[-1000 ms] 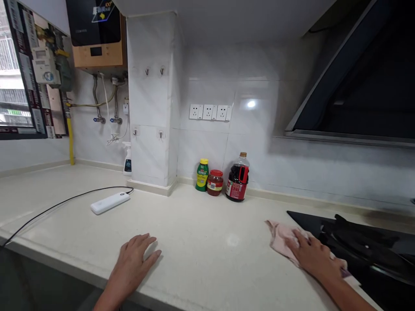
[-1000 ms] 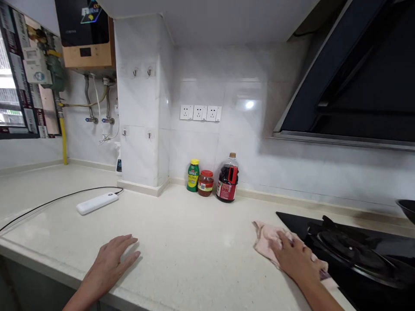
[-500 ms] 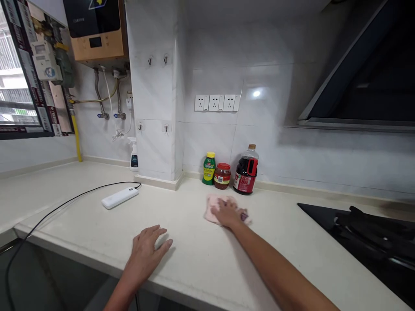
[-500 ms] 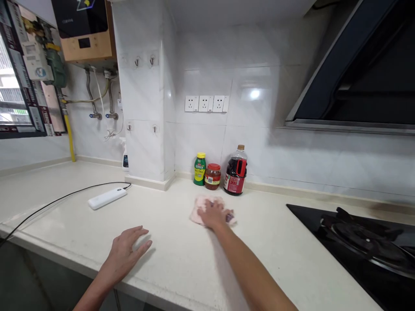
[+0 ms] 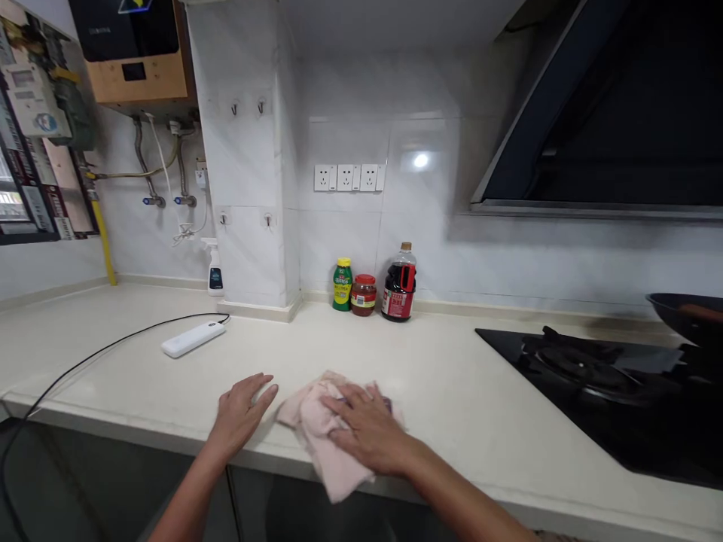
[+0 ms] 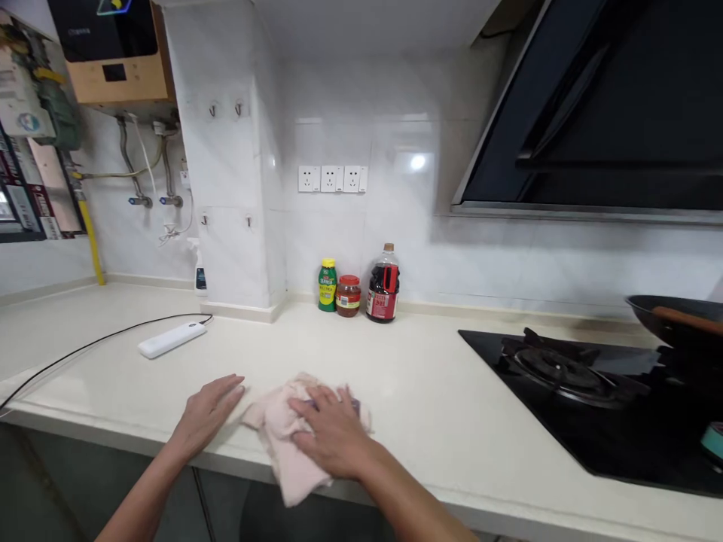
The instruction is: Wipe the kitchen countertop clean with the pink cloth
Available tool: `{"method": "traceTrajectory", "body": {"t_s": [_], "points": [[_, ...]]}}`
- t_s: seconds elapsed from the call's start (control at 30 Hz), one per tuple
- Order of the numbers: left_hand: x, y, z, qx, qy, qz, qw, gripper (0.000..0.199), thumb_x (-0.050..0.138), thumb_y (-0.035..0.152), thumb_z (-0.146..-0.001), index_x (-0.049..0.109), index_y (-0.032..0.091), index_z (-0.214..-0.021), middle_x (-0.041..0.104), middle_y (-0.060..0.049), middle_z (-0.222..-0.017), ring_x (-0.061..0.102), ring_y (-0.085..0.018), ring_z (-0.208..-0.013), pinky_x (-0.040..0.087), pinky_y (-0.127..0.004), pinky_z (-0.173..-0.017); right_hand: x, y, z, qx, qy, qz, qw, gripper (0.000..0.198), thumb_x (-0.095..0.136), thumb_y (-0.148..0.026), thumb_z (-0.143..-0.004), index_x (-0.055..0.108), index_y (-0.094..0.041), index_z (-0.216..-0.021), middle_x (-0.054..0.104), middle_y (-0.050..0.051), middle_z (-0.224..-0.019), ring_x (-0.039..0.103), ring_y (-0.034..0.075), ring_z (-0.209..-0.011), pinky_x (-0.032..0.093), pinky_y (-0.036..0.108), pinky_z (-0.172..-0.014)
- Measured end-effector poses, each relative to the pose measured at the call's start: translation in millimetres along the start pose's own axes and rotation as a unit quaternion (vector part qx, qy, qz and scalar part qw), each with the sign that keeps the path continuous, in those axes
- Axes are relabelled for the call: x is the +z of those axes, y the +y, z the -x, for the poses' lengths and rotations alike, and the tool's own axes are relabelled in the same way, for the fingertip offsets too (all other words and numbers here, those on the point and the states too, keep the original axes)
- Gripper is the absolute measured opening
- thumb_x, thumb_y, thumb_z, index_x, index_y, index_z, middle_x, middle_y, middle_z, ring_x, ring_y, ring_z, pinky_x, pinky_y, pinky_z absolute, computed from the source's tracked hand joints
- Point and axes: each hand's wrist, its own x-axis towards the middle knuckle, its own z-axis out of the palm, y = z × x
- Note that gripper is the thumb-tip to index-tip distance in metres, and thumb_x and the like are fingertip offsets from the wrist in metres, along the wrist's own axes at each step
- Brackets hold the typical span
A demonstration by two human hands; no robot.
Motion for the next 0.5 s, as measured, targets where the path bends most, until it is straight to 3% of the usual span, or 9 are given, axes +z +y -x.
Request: {"method": "traceTrajectory", "body": {"t_s": [0.13, 0.3, 0.37, 0.43, 0.5], "points": [[-1, 6, 2, 0.019, -0.02, -0.048, 0.998, 0.052, 0.045, 0.063, -0.092, 0.071, 0.028, -0.121, 0.069, -0.008, -0.135, 0.057, -0.031, -0.131, 0.039, -0.053, -0.113, -6, 65, 59, 0.179, 0.076, 0.091, 0.977, 0.055, 0.039, -0.051, -0.104, 0.034, -0.038, -0.158, 0.028, 0.004, -0.164, 0.026, 0.03, -0.148, 0.014, 0.067, -0.119], [4, 27, 8, 0.055, -0.007, -0.031, 0.998, 0.05, 0.051, 0.062, -0.088, 0.073, 0.024, -0.112, 0.07, -0.01, -0.131, 0.06, -0.034, -0.127, 0.044, -0.055, -0.11, -3, 103, 105, 0.375, 0.141, 0.172, 0.9, 0.057, 0.031, -0.056, -0.104, 0.037, -0.037, -0.157, 0.034, 0.009, -0.16, 0.039, 0.038, -0.138, 0.032, 0.071, -0.106], [1, 49, 27, 0.103, 0.011, 0.042, 0.994, 0.045, 0.049, 0.057, -0.093, 0.073, 0.022, -0.109, 0.072, -0.01, -0.126, 0.065, -0.029, -0.12, 0.051, -0.048, -0.105, -3, 100, 107, 0.397, 0.14, 0.178, 0.889, 0.057, 0.029, -0.055, -0.104, 0.039, -0.035, -0.157, 0.033, 0.009, -0.161, 0.038, 0.039, -0.139, 0.032, 0.073, -0.105], [-8, 74, 60, 0.18, 0.022, 0.115, 0.977, 0.037, 0.046, 0.047, -0.099, 0.073, 0.024, -0.105, 0.075, -0.008, -0.117, 0.069, -0.025, -0.112, 0.057, -0.041, -0.098, -5, 92, 108, 0.392, 0.146, 0.153, 0.896, 0.057, 0.029, -0.052, -0.102, 0.042, -0.033, -0.155, 0.031, 0.009, -0.162, 0.034, 0.039, -0.142, 0.029, 0.074, -0.108], [-22, 93, 105, 0.252, 0.044, 0.12, 0.959, 0.034, 0.042, 0.043, -0.103, 0.073, 0.03, -0.104, 0.076, -0.005, -0.113, 0.069, -0.024, -0.111, 0.059, -0.043, -0.097, -11, 82, 119, 0.346, 0.208, 0.093, 0.91, 0.059, 0.028, -0.05, -0.1, 0.047, -0.028, -0.151, 0.033, 0.01, -0.161, 0.032, 0.037, -0.145, 0.028, 0.069, -0.113]]}}
